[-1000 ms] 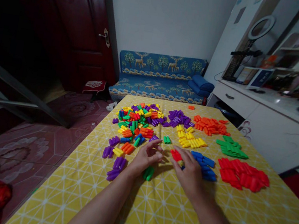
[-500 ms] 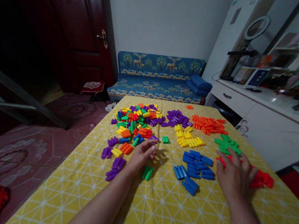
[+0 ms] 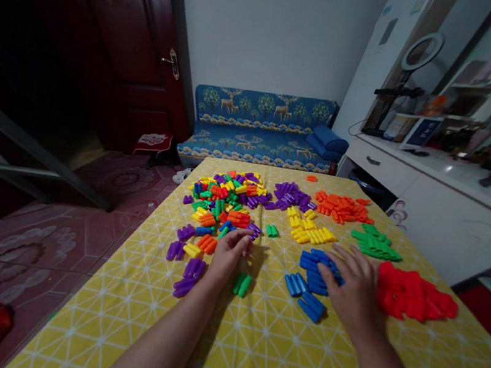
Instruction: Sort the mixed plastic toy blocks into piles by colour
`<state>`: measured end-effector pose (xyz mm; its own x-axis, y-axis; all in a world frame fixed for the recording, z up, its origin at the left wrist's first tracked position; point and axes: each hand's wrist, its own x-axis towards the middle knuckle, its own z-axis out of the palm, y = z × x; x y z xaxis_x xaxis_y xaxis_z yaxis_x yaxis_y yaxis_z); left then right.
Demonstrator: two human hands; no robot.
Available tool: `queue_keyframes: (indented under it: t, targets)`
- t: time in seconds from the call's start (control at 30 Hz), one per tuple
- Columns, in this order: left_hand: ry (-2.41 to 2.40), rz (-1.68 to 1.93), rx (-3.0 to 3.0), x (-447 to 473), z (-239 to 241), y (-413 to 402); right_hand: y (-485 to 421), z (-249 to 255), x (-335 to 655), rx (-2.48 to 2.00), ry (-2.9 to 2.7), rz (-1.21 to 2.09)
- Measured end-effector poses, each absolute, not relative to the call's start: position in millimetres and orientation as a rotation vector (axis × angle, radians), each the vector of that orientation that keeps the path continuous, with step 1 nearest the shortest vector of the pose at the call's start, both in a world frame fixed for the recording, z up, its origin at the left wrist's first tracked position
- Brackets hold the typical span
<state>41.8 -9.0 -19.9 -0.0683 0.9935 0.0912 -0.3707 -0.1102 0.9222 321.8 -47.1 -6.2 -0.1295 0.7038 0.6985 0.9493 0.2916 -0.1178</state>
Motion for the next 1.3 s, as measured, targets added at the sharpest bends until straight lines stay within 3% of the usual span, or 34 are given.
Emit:
queue_keyframes:
  t: [0.17, 0.5, 0.67, 0.9, 1.03, 1.3]
  targets:
    - [0.965, 1.571, 1.025, 39.4, -20.0, -6.4, -46.1, 8.4, 247.3, -1.313, -2.242, -0.144]
    - [1.018, 1.519, 1.091, 38.7, -22.5, -4.7, 20.9, 8.1, 209.3, -1.589, -2.446, 0.141]
    - [1.032, 1.527, 1.075, 39.5, -21.4, -4.5, 26.1, 6.0, 219.9, -1.563, -2.349, 0.129]
    - [1.034, 1.527, 1.092, 39.7, -24.1, -3.5, 59.6, 15.7, 329.4, -1.683, -1.994, -0.292]
    - [1.047, 1.524, 1.097, 40.1, -25.6, -2.0, 61.8, 6.1, 376.1, -1.908, -1.928, -0.377]
    - [1.040, 1.524, 1.102, 40.0, -24.2, -3.6, -37.6, -1.0, 285.4, -1.578, -2.241, -0.254]
